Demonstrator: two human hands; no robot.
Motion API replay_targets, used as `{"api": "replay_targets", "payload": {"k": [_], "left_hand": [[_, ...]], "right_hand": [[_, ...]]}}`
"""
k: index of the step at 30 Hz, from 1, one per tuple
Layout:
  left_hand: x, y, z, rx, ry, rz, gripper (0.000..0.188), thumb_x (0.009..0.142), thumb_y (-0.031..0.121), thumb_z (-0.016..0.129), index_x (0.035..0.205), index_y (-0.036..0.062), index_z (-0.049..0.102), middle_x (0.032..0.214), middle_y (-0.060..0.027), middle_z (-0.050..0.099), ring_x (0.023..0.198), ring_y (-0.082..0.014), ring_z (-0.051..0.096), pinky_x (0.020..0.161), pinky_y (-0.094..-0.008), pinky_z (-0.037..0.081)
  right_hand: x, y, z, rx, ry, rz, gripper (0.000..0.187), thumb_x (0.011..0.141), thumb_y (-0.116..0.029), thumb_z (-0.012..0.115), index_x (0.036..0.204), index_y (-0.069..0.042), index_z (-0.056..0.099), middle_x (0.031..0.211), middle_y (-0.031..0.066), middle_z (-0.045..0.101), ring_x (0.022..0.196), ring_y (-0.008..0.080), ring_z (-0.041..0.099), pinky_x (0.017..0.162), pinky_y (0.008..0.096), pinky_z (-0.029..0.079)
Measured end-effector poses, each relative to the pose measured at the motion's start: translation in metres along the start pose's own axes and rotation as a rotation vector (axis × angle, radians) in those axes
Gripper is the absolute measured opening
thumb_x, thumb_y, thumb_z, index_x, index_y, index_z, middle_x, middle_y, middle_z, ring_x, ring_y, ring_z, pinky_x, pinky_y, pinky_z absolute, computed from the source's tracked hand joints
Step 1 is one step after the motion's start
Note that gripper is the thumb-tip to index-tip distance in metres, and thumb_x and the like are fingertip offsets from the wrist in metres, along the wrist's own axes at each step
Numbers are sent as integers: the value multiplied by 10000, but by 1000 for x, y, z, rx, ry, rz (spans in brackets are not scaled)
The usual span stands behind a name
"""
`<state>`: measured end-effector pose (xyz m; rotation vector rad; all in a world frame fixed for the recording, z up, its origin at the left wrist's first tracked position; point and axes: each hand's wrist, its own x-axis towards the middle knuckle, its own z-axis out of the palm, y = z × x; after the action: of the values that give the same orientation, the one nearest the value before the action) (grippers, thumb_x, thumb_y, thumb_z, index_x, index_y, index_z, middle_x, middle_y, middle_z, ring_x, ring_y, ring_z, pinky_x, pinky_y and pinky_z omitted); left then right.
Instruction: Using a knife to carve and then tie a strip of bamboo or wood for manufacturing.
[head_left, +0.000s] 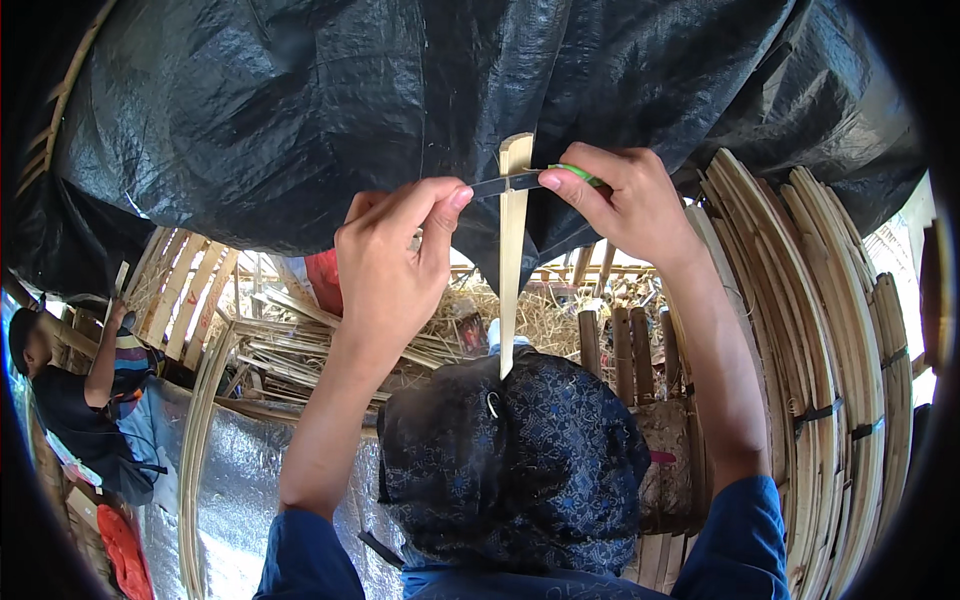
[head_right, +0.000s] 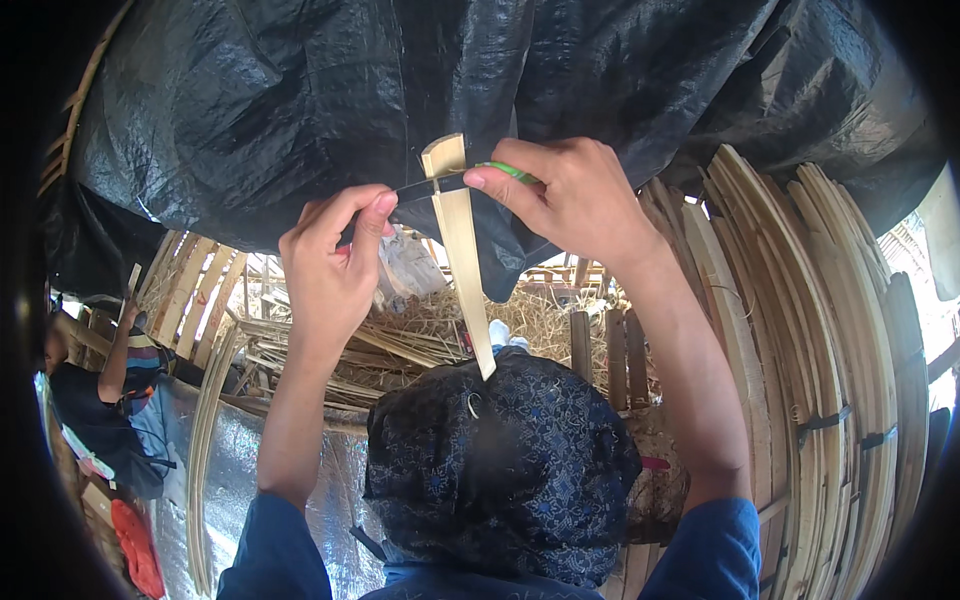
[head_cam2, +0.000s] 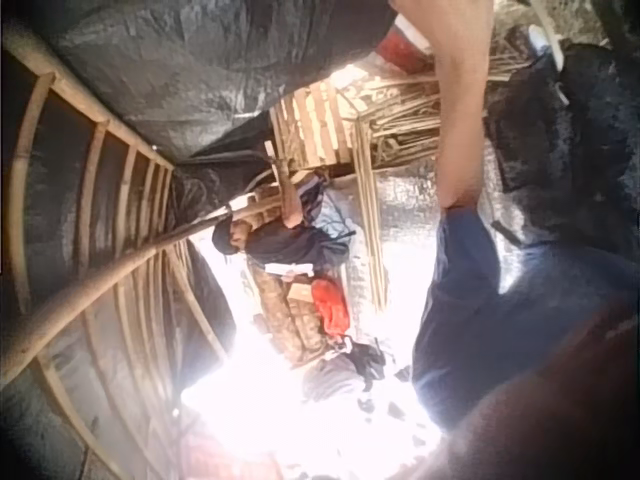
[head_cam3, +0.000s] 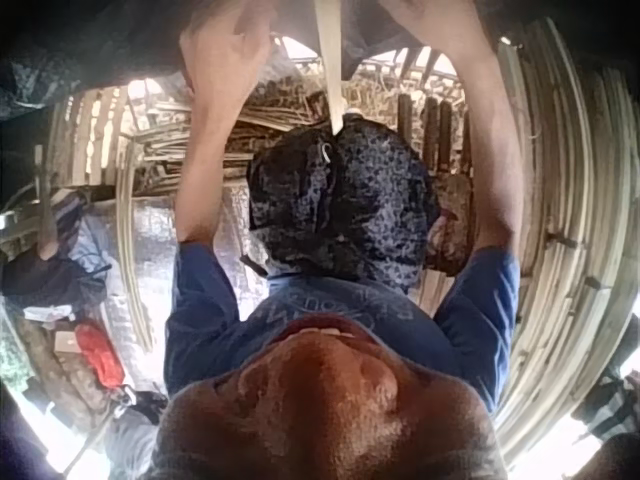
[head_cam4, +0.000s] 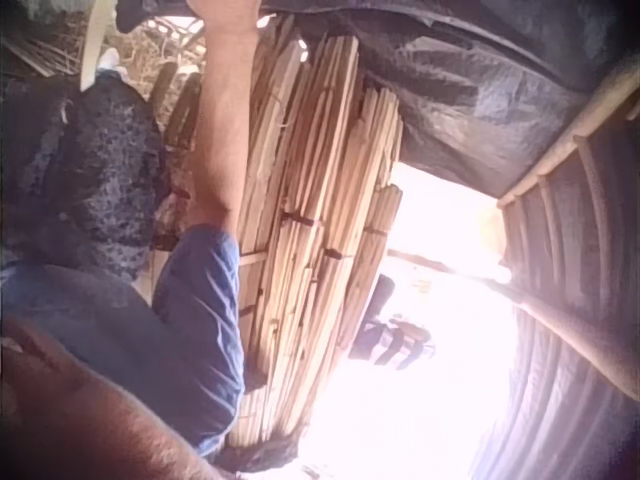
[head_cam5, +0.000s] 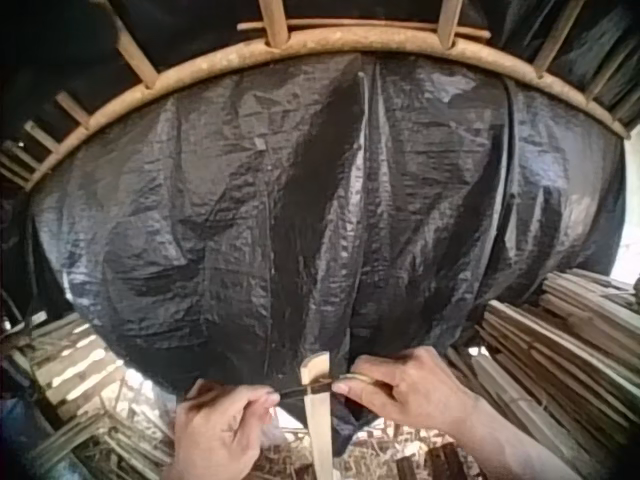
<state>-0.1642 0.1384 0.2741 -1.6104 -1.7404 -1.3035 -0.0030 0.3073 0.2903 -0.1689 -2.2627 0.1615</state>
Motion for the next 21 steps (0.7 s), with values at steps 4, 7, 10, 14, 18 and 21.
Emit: {"api": "replay_targets", "payload": {"k": [4,7,10,14,18,21], "left_hand": [[-3,4,2,2,-7,-67,127,916,165,653,903,48,701,716,-56,694,661,-159,605,594,-291,447],[-10,-1,6,36,20,12,108,906,179,650,861,83,669,687,-39,675,505,-190,576,653,-308,415],[-13,0,7,66,46,72,95,907,170,645,868,85,664,680,-41,674,494,-191,568,673,-321,404],[-15,1,9,72,-19,29,104,916,176,640,900,87,692,653,-27,689,605,-199,561,728,-321,407],[-9,2,2,76,-108,-48,122,923,176,630,887,81,697,673,-65,691,570,-216,562,664,-326,422],[-2,2,-7,-26,-197,-17,135,922,171,632,868,70,703,679,-71,691,579,-210,575,627,-329,431]], "right_hand": [[-3,3,2,32,-3,4,378,892,-395,656,738,-50,648,490,109,510,433,296,524,443,372,402],[-5,2,4,46,-32,14,383,892,-391,656,723,-48,640,485,109,504,432,298,523,441,377,398],[-10,2,6,18,-25,17,386,893,-389,656,711,-49,638,480,112,499,438,312,525,439,379,394],[-19,7,13,101,-38,54,393,902,-393,645,711,-50,638,459,116,476,431,317,521,438,385,386],[-17,6,15,95,-92,131,407,907,-405,635,701,-54,637,474,121,496,434,318,527,438,393,380],[-15,6,4,41,-57,4,407,904,-412,636,705,-57,641,478,117,498,429,306,526,440,389,387]]}}
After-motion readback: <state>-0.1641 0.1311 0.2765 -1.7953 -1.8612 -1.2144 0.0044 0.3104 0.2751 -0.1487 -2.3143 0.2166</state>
